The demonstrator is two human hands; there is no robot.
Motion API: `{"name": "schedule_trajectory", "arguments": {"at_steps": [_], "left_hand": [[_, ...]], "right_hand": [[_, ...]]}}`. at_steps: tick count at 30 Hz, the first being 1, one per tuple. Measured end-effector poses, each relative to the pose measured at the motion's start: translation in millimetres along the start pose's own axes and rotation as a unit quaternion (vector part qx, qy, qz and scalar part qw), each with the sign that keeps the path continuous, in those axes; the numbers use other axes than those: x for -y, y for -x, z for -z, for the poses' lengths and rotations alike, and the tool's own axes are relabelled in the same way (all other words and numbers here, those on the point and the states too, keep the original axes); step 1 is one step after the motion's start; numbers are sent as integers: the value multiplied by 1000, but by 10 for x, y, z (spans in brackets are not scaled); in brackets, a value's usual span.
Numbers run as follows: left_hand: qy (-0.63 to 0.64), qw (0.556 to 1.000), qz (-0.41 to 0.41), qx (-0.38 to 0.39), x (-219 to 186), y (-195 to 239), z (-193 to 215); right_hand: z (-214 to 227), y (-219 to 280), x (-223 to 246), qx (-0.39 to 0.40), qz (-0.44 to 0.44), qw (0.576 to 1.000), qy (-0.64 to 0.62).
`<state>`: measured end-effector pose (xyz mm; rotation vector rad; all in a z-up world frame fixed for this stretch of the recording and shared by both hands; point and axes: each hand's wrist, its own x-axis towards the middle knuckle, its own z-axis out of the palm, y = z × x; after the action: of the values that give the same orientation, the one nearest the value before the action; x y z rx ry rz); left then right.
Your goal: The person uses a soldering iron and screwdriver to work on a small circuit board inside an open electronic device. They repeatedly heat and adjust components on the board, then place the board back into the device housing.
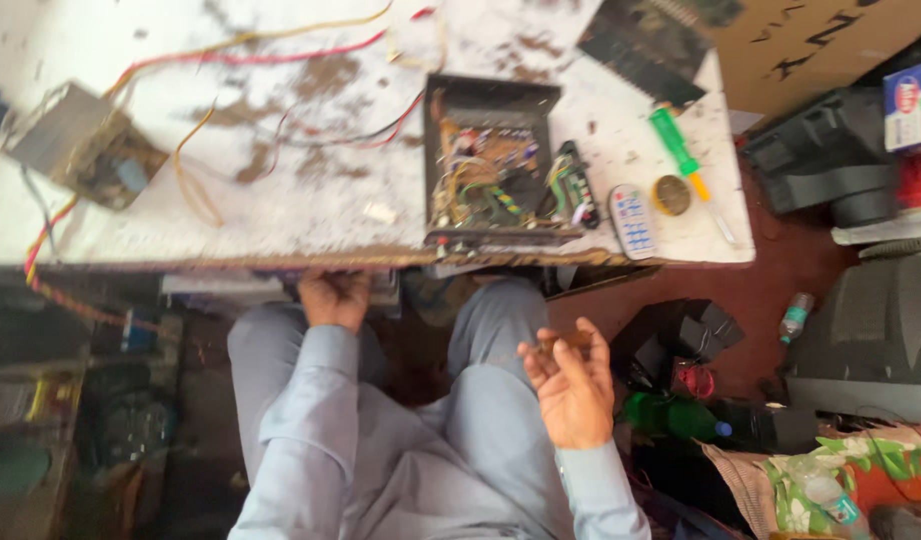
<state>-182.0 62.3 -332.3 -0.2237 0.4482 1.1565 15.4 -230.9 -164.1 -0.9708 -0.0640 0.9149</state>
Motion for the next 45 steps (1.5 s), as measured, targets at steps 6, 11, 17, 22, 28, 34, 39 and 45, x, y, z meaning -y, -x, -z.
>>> {"name": "schedule_trajectory", "arguments": {"at_steps": [6, 11, 17, 22, 28, 34, 39, 45], "left_hand": [[-305, 947, 93, -48, 22, 500, -307], [-467, 870, 144, 69, 313, 1434, -611], [-639, 719, 120, 245, 858, 2029, -1509], [-744, 596, 27, 302, 1073, 2213, -2329], [-622, 719, 111, 290, 1375, 2135, -2505], [-515, 793, 107, 308, 1728, 2132, -2120], [-407, 863, 118, 274, 1972, 2143, -2105], [-173, 928, 270, 188, 2128, 2021, -2268]], "right_hand": [[-9, 25, 535, 19, 8, 1000, -16], [-199, -311, 1059, 119, 92, 989, 2], [-626, -733, 1287, 82, 294, 861, 407], [-882, -804, 1315, -13, 264, 799, 540], [-1042, -886, 1281, -20, 297, 773, 560], [-1122, -855, 1295, -63, 282, 776, 561], [-1142, -687, 1266, -63, 389, 744, 540], [-1047, -529, 1227, 4, 524, 622, 581]]}}
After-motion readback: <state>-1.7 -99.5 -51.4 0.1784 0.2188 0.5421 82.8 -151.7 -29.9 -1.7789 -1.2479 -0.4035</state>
